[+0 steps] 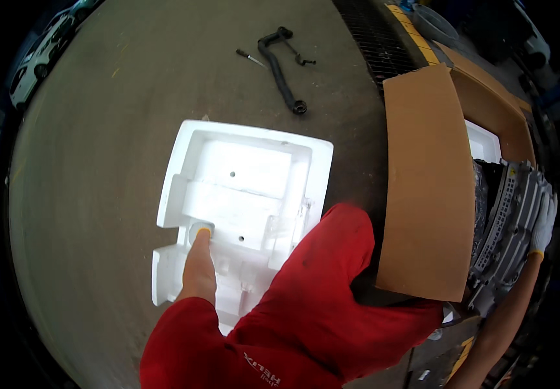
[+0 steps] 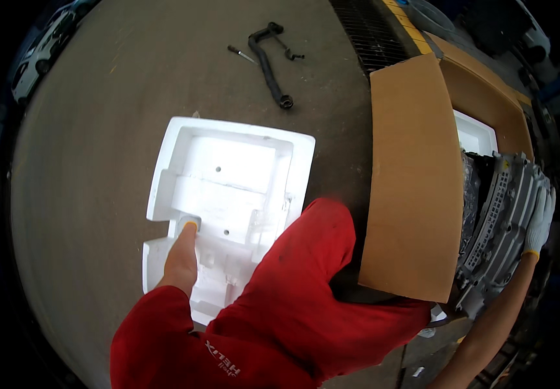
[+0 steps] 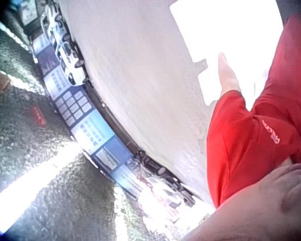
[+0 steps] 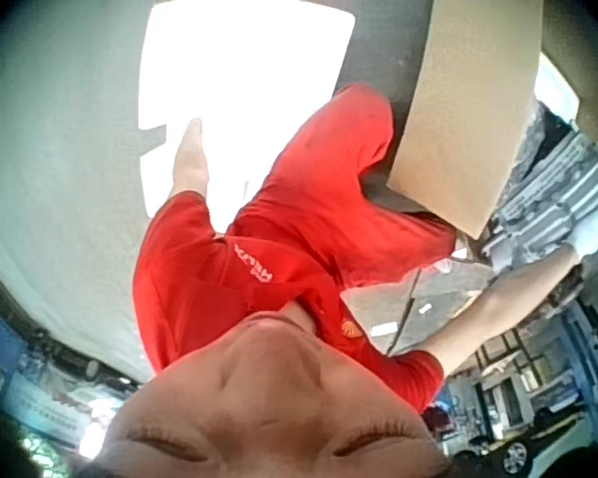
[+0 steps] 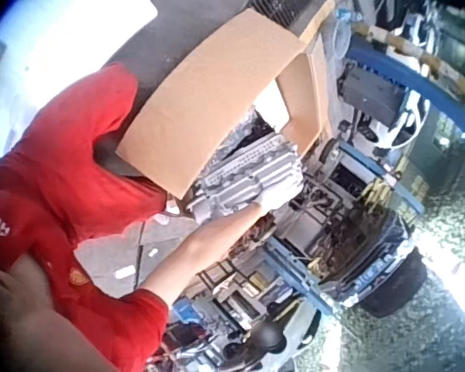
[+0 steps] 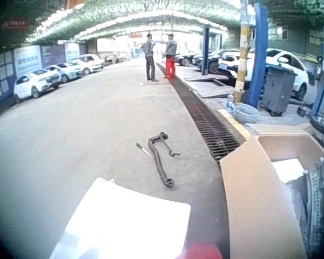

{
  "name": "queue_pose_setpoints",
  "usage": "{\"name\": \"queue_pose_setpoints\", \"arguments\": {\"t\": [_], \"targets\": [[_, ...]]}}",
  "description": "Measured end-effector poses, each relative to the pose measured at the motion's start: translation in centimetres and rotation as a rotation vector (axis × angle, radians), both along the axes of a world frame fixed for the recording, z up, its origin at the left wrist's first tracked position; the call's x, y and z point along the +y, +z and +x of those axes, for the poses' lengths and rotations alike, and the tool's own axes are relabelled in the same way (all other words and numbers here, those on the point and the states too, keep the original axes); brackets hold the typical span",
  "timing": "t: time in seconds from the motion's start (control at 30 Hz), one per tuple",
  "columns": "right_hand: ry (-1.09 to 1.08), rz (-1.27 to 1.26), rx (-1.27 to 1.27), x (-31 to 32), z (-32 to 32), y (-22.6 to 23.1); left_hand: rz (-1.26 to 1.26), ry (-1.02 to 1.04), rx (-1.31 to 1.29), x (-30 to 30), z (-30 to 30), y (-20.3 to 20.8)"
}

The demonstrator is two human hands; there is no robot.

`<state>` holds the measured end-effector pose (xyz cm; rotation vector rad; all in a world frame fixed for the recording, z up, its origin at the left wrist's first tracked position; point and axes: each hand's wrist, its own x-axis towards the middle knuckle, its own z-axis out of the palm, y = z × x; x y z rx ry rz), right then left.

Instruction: The person unpacks a silver engine cylinder head from a cardboard box and removes the white styrofoam packaging. They then pick up several metal bolts and begin inserting them into the threaded holes on the cylinder head, tightening them by hand.

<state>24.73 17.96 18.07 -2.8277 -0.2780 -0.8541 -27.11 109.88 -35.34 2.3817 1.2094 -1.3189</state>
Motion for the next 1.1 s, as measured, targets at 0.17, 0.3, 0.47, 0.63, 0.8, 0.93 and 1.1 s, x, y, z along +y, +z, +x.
{"name": "queue_pose_setpoints", "arguments": {"t": [0.17,0.3,0.47,0.63,0.8,0.93,1.1], "targets": [[-0.072,0.059,0.052,6.5,-1.0,-2.3,0.189,0.094,-0.096,1.1,-3.5,-0.6],[-0.169,0.002,0.004,8.8,-3.2,-0.1,0.068,-0.070,-0.019,-0.1,-1.7,-0.2],[-0.165,0.037,-0.008,10.7,-4.3,0.3,0.139,-0.139,-0.101,1.1,-2.8,0.6],[-0.202,-0.020,0.005,10.2,-5.6,0.8,0.152,-0.371,-0.158,0.9,-4.0,0.1],[-0.227,0.075,0.006,12.4,-5.6,1.4,-0.135,0.586,-0.847,2.4,-7.3,7.6],[-0.361,0.317,-0.224,14.4,-8.7,3.3,-0.667,1.071,-1.107,-6.6,-1.3,21.3],[0.463,1.139,0.089,33.3,-23.4,1.2,-1.245,0.985,-1.029,-19.2,5.5,35.3]]}}
